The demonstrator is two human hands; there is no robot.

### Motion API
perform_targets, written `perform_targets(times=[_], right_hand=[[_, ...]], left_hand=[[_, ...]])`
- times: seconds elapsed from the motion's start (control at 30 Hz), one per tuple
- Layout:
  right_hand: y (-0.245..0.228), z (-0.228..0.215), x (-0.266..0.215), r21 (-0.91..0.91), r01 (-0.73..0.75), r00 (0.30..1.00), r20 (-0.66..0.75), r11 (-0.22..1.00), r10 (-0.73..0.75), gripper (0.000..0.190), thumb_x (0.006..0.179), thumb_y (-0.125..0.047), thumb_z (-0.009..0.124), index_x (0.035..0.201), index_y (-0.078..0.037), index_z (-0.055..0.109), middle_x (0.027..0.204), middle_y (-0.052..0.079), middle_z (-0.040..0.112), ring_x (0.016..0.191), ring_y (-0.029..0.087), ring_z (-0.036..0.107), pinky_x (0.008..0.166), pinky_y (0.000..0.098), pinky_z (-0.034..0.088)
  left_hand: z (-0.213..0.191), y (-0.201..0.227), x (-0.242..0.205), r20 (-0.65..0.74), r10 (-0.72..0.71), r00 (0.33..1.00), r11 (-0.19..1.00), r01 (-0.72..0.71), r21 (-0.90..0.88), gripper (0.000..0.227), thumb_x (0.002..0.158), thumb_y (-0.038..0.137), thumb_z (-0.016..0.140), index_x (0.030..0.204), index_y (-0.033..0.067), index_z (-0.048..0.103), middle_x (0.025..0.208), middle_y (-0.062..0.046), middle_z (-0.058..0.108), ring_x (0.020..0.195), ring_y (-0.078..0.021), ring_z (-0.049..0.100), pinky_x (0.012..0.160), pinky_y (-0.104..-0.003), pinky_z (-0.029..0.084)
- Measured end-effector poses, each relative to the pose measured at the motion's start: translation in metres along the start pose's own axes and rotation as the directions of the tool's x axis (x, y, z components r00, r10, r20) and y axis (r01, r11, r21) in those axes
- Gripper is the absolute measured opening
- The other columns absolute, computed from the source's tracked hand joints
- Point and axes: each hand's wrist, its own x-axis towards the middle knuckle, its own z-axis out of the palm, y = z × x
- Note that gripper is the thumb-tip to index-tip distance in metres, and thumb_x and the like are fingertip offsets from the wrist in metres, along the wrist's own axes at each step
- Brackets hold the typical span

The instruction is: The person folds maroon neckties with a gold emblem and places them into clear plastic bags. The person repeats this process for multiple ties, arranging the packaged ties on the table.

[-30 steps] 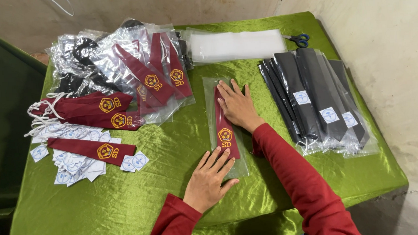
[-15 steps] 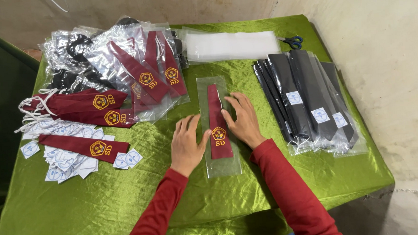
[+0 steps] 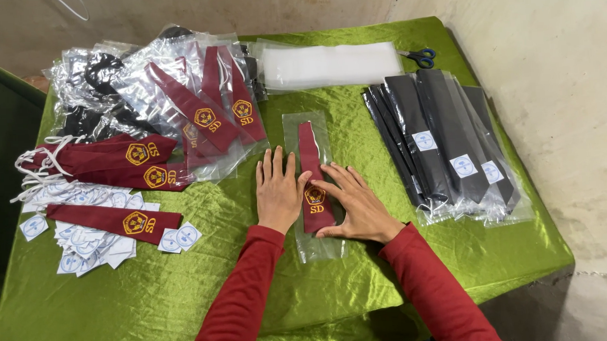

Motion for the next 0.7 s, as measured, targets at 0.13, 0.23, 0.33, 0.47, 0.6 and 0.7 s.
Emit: perform_targets(times=[0.13, 0.23, 0.33, 0.47, 0.6, 0.7], right_hand=[[0.001, 0.001, 0.0, -0.018, -0.001, 1.0, 0.009, 1.0, 0.001, 0.101, 0.065, -0.065, 0.088, 0.149, -0.023, 0.05, 0.16, 0.014, 0.038, 0.153, 0.037, 0.029, 0.125, 0.0582, 0.018], [0.0, 0.002, 0.001, -0.032, 0.006, 1.0, -0.006, 0.999, -0.006, 0.097, 0.067, -0.063, 0.087, 0.147, -0.023, 0.051, 0.159, 0.013, 0.04, 0.152, 0.037, 0.03, 0.125, 0.058, 0.019], [0.0, 0.002, 0.001, -0.031, -0.005, 1.0, -0.013, 1.0, 0.005, 0.09, 0.071, -0.058, 0.085, 0.147, -0.023, 0.051, 0.158, 0.013, 0.042, 0.151, 0.037, 0.031, 0.124, 0.0578, 0.02], [-0.001, 0.003, 0.0, -0.011, 0.014, 0.998, -0.064, 1.0, -0.015, 0.079, 0.077, -0.053, 0.08, 0.145, -0.021, 0.053, 0.157, 0.013, 0.043, 0.151, 0.039, 0.033, 0.123, 0.0591, 0.022], [-0.001, 0.006, 0.0, 0.055, 0.062, 0.99, -0.132, 0.997, -0.054, 0.061, 0.087, -0.051, 0.072, 0.139, -0.022, 0.059, 0.155, 0.014, 0.045, 0.15, 0.042, 0.034, 0.12, 0.0609, 0.026], [0.008, 0.016, -0.001, 0.021, 0.11, 0.981, -0.165, 0.994, -0.105, 0.035, 0.091, -0.048, 0.071, 0.116, -0.024, 0.074, 0.147, 0.01, 0.053, 0.147, 0.039, 0.04, 0.119, 0.058, 0.029]], left_hand=[[-0.001, -0.001, 0.0, 0.017, 0.006, 1.0, 1.0, -0.006, 0.014, 0.065, 0.107, 0.056, 0.037, 0.143, 0.0046, 0.053, 0.152, -0.021, 0.041, 0.149, -0.0403, 0.03, 0.12, -0.055, 0.025], [-0.004, -0.001, 0.001, 0.019, 0.008, 1.0, 1.0, -0.008, 0.008, 0.067, 0.107, 0.058, 0.036, 0.143, 0.0044, 0.053, 0.152, -0.022, 0.04, 0.149, -0.0408, 0.03, 0.12, -0.056, 0.025], [-0.004, -0.001, 0.0, 0.037, 0.014, 0.999, 1.0, -0.014, -0.009, 0.069, 0.107, 0.059, 0.034, 0.143, 0.0034, 0.053, 0.153, -0.023, 0.04, 0.15, -0.0416, 0.029, 0.12, -0.057, 0.024], [0.0, -0.002, 0.0, -0.017, 0.03, 0.999, 1.0, -0.03, -0.004, 0.067, 0.106, 0.058, 0.039, 0.141, 0.0035, 0.055, 0.15, -0.023, 0.042, 0.148, -0.042, 0.031, 0.119, -0.058, 0.026], [0.003, -0.004, 0.0, -0.026, 0.038, 0.999, 0.999, -0.038, 0.007, 0.066, 0.105, 0.058, 0.039, 0.14, 0.0041, 0.057, 0.15, -0.023, 0.043, 0.148, -0.042, 0.032, 0.118, -0.058, 0.027], [0.005, -0.006, 0.0, -0.025, 0.031, 0.999, 1.0, -0.031, -0.003, 0.066, 0.104, 0.059, 0.041, 0.14, 0.0049, 0.057, 0.15, -0.022, 0.043, 0.148, -0.0414, 0.032, 0.119, -0.058, 0.027]])
